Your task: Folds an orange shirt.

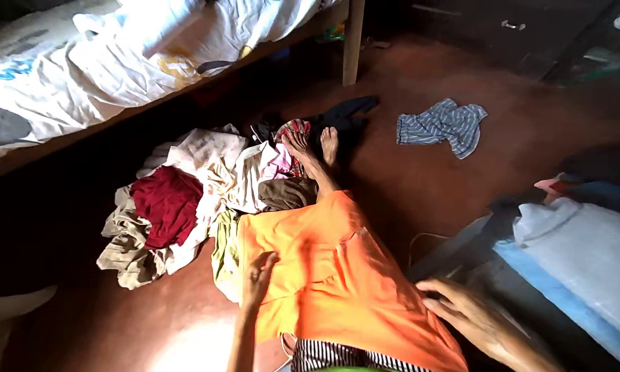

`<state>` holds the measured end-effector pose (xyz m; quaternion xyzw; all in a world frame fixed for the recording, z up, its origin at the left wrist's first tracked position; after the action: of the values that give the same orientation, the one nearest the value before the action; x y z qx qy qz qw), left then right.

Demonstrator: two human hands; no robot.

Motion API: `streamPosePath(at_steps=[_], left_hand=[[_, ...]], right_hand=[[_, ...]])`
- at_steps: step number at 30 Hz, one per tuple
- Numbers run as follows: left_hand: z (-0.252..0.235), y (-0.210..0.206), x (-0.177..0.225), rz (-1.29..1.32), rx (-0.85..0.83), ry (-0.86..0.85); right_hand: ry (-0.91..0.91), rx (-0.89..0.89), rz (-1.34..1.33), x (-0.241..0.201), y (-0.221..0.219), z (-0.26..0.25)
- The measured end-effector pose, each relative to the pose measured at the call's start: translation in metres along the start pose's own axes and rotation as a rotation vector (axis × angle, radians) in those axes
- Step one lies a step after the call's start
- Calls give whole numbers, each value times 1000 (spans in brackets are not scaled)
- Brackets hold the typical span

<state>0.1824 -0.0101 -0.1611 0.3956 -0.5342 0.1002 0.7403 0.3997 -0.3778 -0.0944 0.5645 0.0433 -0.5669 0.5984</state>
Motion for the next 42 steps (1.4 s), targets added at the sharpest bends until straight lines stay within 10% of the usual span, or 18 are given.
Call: streamPosePath(at_steps=[8,14,21,26,34,42], left_hand=[[-18,-107,71,191,-275,-147],[-21,-109,79,316,-395,-119],[11,-97,120,378,-562,-477],[68,-97,107,18,-774,-662],[67,-118,98,261,-952,-453],[-71,-97,102,31,-53,-255]], right_hand=[[-238,-116,-366,1,-31,-81],[-193,-166,-615,12,-26,-65],[-204,-18,-760,6,-26,-52],[-11,25,-924,33,-46,-57],[-103,67,-712,24,-34,-76],[-359,174,-573,41,-46,-162]])
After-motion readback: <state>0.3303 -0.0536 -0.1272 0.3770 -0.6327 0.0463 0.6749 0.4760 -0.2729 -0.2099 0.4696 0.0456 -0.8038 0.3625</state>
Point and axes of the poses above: each hand's wrist, its own z-axis away from the middle knuckle, its own y-axis out of the back of the hand, x = y × z, the point moved 2 cm from there along -z, towards the middle knuckle, and after that the axes turned 4 degrees about -y, right-handed, at the moved point
